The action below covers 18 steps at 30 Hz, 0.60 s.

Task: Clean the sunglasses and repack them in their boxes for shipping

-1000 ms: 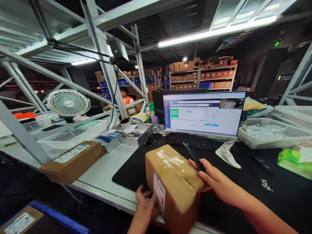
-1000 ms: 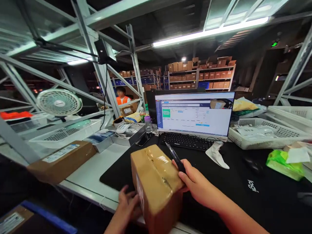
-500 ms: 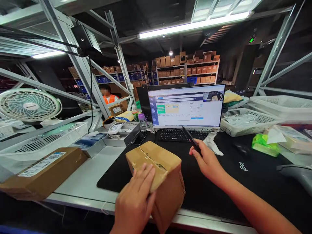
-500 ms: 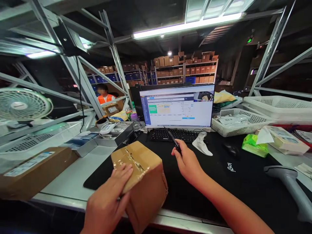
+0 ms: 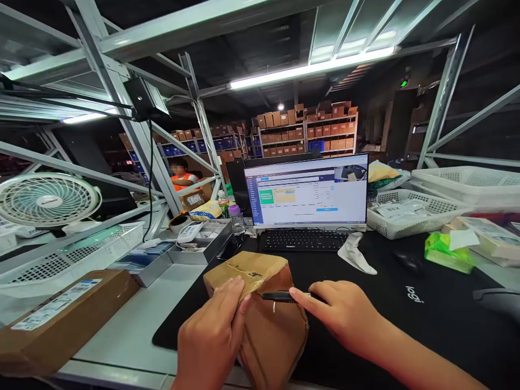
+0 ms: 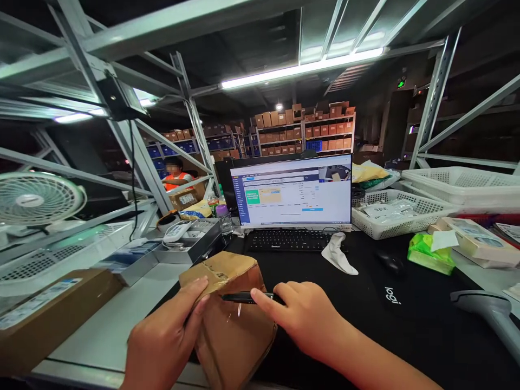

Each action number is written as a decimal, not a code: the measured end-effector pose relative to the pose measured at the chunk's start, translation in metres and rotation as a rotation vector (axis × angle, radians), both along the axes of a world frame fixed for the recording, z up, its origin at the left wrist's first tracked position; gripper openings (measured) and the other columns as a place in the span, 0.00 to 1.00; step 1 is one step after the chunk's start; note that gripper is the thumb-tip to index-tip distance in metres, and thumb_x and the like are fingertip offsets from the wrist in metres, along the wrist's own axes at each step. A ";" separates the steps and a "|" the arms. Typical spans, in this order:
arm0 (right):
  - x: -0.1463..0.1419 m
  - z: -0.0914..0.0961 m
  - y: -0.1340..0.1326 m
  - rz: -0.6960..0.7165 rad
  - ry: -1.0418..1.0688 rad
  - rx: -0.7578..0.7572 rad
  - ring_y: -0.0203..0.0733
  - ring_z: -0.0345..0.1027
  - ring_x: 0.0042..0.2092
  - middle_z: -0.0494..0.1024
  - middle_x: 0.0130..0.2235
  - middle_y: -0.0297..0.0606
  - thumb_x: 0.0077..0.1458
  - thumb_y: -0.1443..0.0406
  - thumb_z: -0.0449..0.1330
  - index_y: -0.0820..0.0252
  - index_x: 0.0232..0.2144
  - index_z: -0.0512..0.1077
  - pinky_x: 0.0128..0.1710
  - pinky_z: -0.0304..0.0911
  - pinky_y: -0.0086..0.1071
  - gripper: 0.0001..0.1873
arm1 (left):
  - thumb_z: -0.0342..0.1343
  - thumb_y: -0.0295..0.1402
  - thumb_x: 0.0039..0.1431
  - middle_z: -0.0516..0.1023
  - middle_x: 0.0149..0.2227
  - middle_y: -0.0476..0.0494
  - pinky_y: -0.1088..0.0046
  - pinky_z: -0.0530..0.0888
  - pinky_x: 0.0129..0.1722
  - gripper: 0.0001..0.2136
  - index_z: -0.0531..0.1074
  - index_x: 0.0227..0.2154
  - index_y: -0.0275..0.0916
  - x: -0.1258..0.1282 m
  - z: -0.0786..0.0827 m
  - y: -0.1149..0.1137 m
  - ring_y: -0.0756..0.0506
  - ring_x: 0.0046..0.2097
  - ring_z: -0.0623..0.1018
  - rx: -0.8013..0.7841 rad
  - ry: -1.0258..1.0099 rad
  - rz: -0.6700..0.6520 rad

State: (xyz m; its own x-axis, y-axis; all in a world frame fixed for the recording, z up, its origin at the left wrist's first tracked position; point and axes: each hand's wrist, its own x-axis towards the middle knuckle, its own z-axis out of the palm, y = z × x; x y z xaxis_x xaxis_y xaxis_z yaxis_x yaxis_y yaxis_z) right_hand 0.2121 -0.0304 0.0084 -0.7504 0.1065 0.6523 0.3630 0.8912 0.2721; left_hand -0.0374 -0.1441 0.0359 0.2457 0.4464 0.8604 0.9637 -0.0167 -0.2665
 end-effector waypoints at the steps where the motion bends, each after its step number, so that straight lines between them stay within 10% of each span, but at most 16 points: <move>1: 0.000 0.001 0.001 -0.005 0.004 0.021 0.39 0.64 0.27 0.77 0.34 0.38 0.60 0.75 0.51 0.55 0.60 0.67 0.25 0.49 0.33 0.28 | 0.48 0.34 0.70 0.84 0.42 0.38 0.69 0.79 0.36 0.13 0.75 0.46 0.34 0.000 -0.001 -0.001 0.41 0.40 0.84 -0.002 0.013 -0.015; 7: 0.018 0.017 0.020 -0.168 0.063 0.021 0.38 0.61 0.26 0.74 0.30 0.36 0.58 0.78 0.50 0.49 0.61 0.68 0.25 0.50 0.32 0.32 | 0.51 0.32 0.69 0.84 0.44 0.38 0.70 0.80 0.46 0.11 0.74 0.48 0.34 -0.013 -0.010 -0.013 0.42 0.43 0.84 -0.031 -0.033 -0.108; 18: 0.094 0.028 0.066 -0.193 0.148 -0.639 0.55 0.78 0.45 0.82 0.49 0.39 0.67 0.54 0.52 0.42 0.60 0.69 0.42 0.73 0.45 0.22 | 0.52 0.31 0.66 0.77 0.56 0.45 0.70 0.77 0.53 0.17 0.71 0.56 0.47 -0.082 0.030 -0.051 0.44 0.55 0.78 -0.553 -0.174 -0.246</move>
